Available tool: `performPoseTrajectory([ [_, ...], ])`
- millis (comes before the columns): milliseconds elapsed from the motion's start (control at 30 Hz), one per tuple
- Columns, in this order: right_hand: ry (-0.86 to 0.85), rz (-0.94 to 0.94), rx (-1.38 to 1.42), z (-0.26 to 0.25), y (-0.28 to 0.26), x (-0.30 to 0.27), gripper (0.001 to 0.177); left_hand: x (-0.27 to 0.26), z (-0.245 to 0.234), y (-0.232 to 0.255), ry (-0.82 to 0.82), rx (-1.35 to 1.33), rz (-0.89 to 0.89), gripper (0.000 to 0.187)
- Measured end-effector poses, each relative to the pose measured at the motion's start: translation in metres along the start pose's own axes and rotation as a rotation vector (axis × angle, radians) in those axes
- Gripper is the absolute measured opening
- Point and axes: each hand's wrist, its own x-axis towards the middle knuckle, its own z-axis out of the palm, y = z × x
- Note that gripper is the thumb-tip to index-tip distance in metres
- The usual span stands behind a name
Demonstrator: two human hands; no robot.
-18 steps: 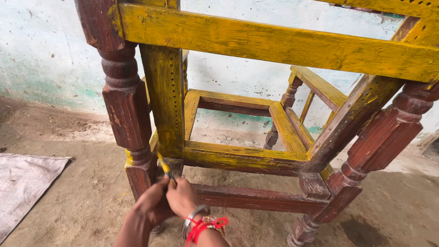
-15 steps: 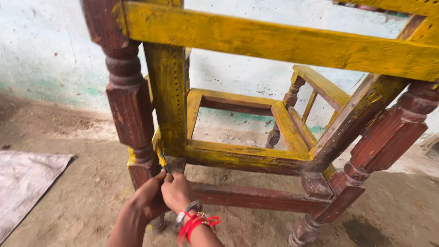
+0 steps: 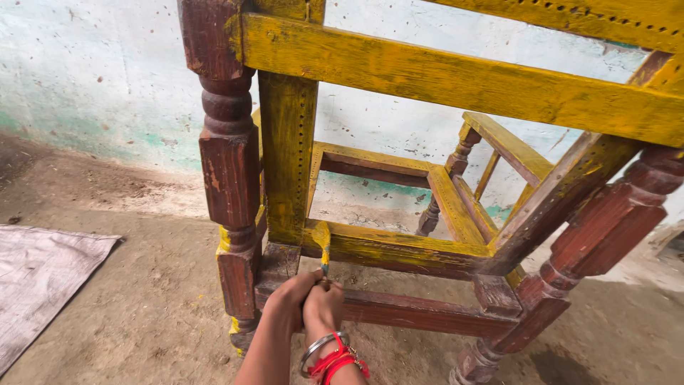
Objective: The person paints a wooden chair using a brush and yellow paint, applying the paint to the frame and legs.
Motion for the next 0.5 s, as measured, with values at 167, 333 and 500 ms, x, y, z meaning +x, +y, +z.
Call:
performPoseTrajectory([
  [167, -0.062, -0.144, -0.172, -0.010, 0.008, -0.009, 0.038, -0.013, -0.003, -0.011, -0.126, -0.178, 0.005, 0.043],
  [333, -0.108, -0.340, -0.125, -0.026, 0.001, -0.026, 0.039, -0.062, 0.004, -0.005, -0.202, -0.321, 0.127, 0.044],
  [500, -0.158, -0.528, -0.028, -0.036, -0.043, -0.050, 0.040, -0.085, 0.010, 0.016, -0.181, -0.223, 0.308, 0.044],
])
